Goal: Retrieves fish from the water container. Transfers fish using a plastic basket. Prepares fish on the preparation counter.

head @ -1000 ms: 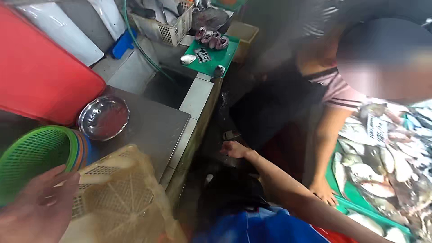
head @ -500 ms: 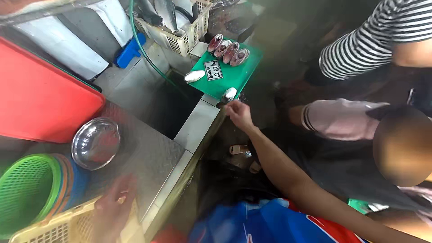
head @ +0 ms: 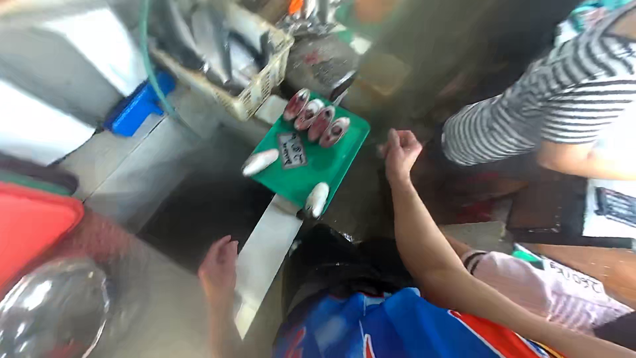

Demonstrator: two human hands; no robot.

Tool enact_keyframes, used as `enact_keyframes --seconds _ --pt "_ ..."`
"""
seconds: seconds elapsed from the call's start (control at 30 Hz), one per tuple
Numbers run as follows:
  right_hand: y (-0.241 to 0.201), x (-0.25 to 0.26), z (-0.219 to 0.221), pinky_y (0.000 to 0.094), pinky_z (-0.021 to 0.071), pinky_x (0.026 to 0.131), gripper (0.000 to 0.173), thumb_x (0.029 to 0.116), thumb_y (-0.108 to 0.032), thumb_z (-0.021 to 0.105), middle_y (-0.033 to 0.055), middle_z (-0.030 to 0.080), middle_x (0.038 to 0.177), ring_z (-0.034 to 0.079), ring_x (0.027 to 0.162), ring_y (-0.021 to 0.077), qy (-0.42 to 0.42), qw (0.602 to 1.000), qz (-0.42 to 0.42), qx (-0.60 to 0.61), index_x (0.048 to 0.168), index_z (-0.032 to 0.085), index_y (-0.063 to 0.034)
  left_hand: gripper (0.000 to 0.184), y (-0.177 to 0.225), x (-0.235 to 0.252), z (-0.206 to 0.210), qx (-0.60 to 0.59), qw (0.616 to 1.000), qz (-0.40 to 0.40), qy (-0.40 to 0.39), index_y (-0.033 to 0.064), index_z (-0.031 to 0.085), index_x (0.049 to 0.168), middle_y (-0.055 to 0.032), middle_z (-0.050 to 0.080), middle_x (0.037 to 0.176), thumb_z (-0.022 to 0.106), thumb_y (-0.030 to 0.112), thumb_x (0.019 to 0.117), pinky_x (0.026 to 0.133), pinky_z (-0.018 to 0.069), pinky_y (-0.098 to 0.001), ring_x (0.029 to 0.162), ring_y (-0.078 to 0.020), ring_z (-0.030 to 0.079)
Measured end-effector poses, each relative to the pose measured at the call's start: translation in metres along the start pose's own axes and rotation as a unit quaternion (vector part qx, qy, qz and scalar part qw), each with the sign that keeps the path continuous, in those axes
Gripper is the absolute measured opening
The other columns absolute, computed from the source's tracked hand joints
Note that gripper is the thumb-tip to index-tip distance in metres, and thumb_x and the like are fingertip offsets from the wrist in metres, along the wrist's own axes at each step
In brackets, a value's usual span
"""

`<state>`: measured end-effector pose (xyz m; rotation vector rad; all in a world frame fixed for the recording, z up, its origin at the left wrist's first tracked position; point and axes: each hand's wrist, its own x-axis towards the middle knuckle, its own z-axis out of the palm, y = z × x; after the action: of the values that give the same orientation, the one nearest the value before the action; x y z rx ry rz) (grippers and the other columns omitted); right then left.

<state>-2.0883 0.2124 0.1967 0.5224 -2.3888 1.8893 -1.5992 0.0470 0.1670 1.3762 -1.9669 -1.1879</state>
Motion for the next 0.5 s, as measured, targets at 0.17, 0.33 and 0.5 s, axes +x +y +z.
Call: enact_keyframes --seconds 0.17,0.33,0.5 --pt "0.058 0.093 -0.011 0.0384 0.0572 0.055 0.033 0.1029 -0.035 0.061 0.0051 0.065 0.070 0.061 0.055 0.0158 0.020 0.996 0.089 -0.010 0.108 0.069 -0.0029 0.036 0.031 0.059 0.080 0.003 0.997 -0.070 -0.025 0.0052 0.065 0.129 -0.0087 0.076 0.102 0.063 0.028 0.1013 0.069 0.0641 -0.0372 0.078 -0.0156 0.074" --pt "0.140 0.189 -0.011 0.0472 0.0564 0.067 0.049 0.1059 -0.050 0.050 0.0140 0.072 0.098 0.066 0.072 0.0257 -0.130 0.961 0.222 -0.101 0.128 0.064 -0.0075 0.054 0.049 0.088 0.160 -0.033 0.968 -0.248 0.017 -0.0013 0.055 0.138 -0.0234 0.068 0.119 0.052 0.042 0.1068 0.081 0.0596 -0.0529 0.094 -0.0331 0.071" --pt "0.181 0.230 0.057 0.0544 0.0572 0.087 0.059 0.1117 -0.050 0.027 0.0191 0.069 0.122 0.070 0.101 0.0331 -0.421 0.873 0.228 -0.097 0.135 0.063 -0.0090 0.034 0.055 0.115 0.214 -0.087 0.964 -0.244 0.066 -0.0043 0.065 0.120 -0.0165 0.070 0.095 0.051 0.024 0.1085 0.068 0.0617 -0.0392 0.071 -0.0191 0.069"
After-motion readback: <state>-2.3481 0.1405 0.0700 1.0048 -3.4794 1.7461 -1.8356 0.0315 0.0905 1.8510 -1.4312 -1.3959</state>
